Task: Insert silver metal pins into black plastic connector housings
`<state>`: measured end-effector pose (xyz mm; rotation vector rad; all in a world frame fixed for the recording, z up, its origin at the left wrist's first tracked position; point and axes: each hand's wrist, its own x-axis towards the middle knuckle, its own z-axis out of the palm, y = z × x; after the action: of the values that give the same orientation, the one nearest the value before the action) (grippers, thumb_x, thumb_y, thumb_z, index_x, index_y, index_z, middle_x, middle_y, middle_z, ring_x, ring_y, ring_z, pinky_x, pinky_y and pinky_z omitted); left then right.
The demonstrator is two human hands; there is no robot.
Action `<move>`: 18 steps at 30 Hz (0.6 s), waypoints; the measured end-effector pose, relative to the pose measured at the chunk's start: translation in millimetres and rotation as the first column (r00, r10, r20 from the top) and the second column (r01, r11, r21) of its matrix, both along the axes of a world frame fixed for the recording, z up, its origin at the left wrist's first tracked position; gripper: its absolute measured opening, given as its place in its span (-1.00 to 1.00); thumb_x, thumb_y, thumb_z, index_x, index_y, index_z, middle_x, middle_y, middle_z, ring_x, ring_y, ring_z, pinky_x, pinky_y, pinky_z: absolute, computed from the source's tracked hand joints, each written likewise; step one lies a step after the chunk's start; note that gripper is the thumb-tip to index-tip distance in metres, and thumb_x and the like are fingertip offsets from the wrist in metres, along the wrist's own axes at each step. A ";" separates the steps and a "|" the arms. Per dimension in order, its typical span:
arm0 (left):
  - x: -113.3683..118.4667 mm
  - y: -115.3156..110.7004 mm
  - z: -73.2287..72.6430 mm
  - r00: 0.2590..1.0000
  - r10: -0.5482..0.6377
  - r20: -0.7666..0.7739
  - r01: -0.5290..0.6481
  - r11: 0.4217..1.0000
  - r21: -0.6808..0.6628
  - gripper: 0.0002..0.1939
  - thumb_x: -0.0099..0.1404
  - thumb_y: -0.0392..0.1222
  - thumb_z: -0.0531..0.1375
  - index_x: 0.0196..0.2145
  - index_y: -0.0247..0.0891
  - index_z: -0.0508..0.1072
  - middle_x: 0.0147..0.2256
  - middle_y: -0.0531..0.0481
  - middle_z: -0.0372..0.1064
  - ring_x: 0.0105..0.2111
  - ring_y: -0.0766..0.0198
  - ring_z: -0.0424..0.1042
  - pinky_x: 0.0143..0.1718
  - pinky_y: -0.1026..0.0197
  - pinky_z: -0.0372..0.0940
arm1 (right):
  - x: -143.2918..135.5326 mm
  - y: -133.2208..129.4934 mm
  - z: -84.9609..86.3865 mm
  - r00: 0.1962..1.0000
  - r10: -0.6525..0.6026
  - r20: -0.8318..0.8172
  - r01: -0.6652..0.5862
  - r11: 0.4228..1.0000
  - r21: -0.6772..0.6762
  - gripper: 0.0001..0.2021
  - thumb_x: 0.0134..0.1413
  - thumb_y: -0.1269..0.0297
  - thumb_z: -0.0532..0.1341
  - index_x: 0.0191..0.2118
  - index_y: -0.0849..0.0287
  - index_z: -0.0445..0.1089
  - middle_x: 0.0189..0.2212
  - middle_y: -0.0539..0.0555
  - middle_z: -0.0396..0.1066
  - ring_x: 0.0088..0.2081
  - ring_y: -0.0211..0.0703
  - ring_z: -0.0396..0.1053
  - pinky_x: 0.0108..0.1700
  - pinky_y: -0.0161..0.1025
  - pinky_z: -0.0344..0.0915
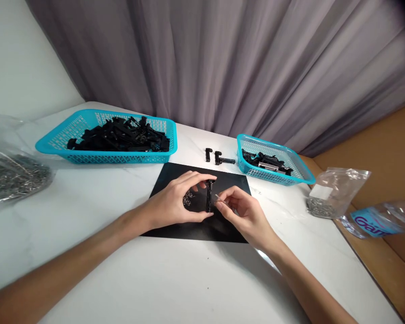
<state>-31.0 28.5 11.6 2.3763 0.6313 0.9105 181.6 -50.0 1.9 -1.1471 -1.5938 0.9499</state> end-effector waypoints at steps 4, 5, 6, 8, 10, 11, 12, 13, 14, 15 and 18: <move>-0.1 -0.2 -0.8 1.000 0.004 -0.018 -0.004 1.000 -0.014 -0.29 0.14 -0.15 0.46 0.21 -0.06 0.36 -0.11 -0.01 0.40 -0.12 0.12 0.44 -0.01 0.07 0.41 | 4.4 0.4 2.2 0.993 -0.033 0.110 0.027 0.998 0.054 -0.79 0.36 0.17 0.19 0.02 0.08 0.42 -0.27 0.03 0.35 -0.38 -0.25 0.29 -0.36 -0.28 0.26; 0.0 -0.3 -0.9 1.000 0.009 -0.023 -0.009 1.000 -0.016 -0.29 0.14 -0.15 0.46 0.21 -0.06 0.36 -0.11 -0.01 0.40 -0.12 0.13 0.44 -0.01 0.07 0.41 | 5.9 0.5 3.7 0.987 -0.050 0.153 0.040 0.997 0.068 -0.79 0.37 0.18 0.17 0.00 0.09 0.46 -0.26 0.04 0.36 -0.39 -0.26 0.28 -0.39 -0.28 0.23; 0.2 -0.4 -1.1 1.000 0.013 -0.028 -0.014 1.000 -0.019 -0.30 0.14 -0.14 0.46 0.21 -0.06 0.36 -0.11 -0.01 0.40 -0.12 0.13 0.44 -0.02 0.08 0.42 | 7.3 0.5 5.4 0.981 -0.066 0.184 0.053 0.996 0.076 -0.80 0.38 0.18 0.17 -0.05 0.10 0.49 -0.25 0.05 0.38 -0.41 -0.27 0.27 -0.41 -0.28 0.21; 0.5 -0.3 -1.8 0.999 0.022 -0.033 -0.023 1.000 -0.020 -0.30 0.15 -0.13 0.45 0.21 -0.06 0.36 -0.11 -0.01 0.41 -0.13 0.13 0.44 -0.02 0.07 0.42 | 9.5 0.1 8.8 0.977 -0.088 0.194 0.076 0.995 0.065 -0.81 0.35 0.16 0.20 -0.15 0.12 0.52 -0.26 0.07 0.44 -0.44 -0.27 0.28 -0.44 -0.28 0.20; 0.8 -0.1 -2.6 0.999 0.028 -0.038 -0.029 0.999 -0.020 -0.31 0.15 -0.13 0.45 0.21 -0.07 0.36 -0.11 -0.01 0.41 -0.13 0.13 0.44 -0.02 0.07 0.42 | 10.3 -0.8 11.4 0.981 -0.095 0.171 0.092 0.995 0.023 -0.81 0.32 0.14 0.24 -0.18 0.13 0.52 -0.33 0.04 0.47 -0.50 -0.29 0.27 -0.48 -0.29 0.20; 0.9 0.0 -3.0 0.999 0.031 -0.040 -0.032 0.999 -0.017 -0.31 0.15 -0.13 0.45 0.20 -0.08 0.36 -0.10 -0.01 0.41 -0.13 0.13 0.44 -0.02 0.07 0.42 | 10.1 -1.4 12.2 0.983 -0.096 0.155 0.097 0.995 0.001 -0.81 0.30 0.14 0.26 -0.18 0.13 0.53 -0.38 0.02 0.47 -0.52 -0.30 0.26 -0.49 -0.30 0.20; 0.9 0.1 -3.3 0.999 0.033 -0.043 -0.034 0.999 -0.011 -0.31 0.15 -0.13 0.45 0.20 -0.08 0.36 -0.10 -0.02 0.41 -0.12 0.12 0.44 -0.02 0.08 0.42 | 9.4 -2.0 12.7 0.986 -0.097 0.137 0.101 0.995 -0.017 -0.82 0.28 0.14 0.28 -0.18 0.13 0.54 -0.41 0.00 0.47 -0.55 -0.31 0.25 -0.51 -0.31 0.20; 0.8 0.1 -3.4 0.998 0.035 -0.046 -0.035 0.999 -0.005 -0.31 0.15 -0.14 0.45 0.21 -0.08 0.35 -0.10 -0.02 0.41 -0.11 0.12 0.44 -0.02 0.08 0.42 | 8.4 -2.5 12.9 0.988 -0.098 0.117 0.103 0.994 -0.033 -0.83 0.26 0.14 0.30 -0.19 0.12 0.55 -0.43 -0.01 0.47 -0.56 -0.32 0.24 -0.52 -0.32 0.20; 0.7 0.2 -3.3 0.998 0.037 -0.048 -0.037 0.999 0.002 -0.30 0.15 -0.14 0.45 0.21 -0.08 0.35 -0.09 -0.02 0.41 -0.11 0.12 0.44 -0.01 0.07 0.42 | 7.1 -2.9 12.8 0.991 -0.097 0.097 0.102 0.994 -0.047 -0.83 0.24 0.15 0.31 -0.21 0.12 0.55 -0.43 -0.01 0.48 -0.57 -0.32 0.24 -0.53 -0.32 0.19; 0.6 0.3 -3.1 0.998 0.041 -0.049 -0.040 0.999 0.009 -0.30 0.14 -0.14 0.45 0.21 -0.08 0.35 -0.08 -0.02 0.41 -0.10 0.11 0.44 0.00 0.07 0.42 | 5.7 -3.1 12.5 0.993 -0.093 0.077 0.098 0.993 -0.060 -0.83 0.23 0.15 0.32 -0.22 0.13 0.55 -0.42 -0.01 0.49 -0.57 -0.33 0.24 -0.53 -0.32 0.19; 0.4 0.7 -1.8 0.998 0.050 -0.047 -0.048 0.998 0.041 -0.31 0.15 -0.17 0.44 0.20 -0.12 0.36 -0.08 -0.03 0.42 -0.07 0.10 0.43 0.02 0.04 0.40 | 1.4 -2.8 11.4 0.995 -0.082 0.057 0.086 0.994 -0.073 -0.83 0.23 0.14 0.32 -0.25 0.14 0.53 -0.38 0.01 0.50 -0.51 -0.30 0.27 -0.48 -0.32 0.20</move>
<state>-30.6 29.3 9.8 2.4338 0.6992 0.8967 183.1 -52.8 13.3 -1.2916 -1.5507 0.9381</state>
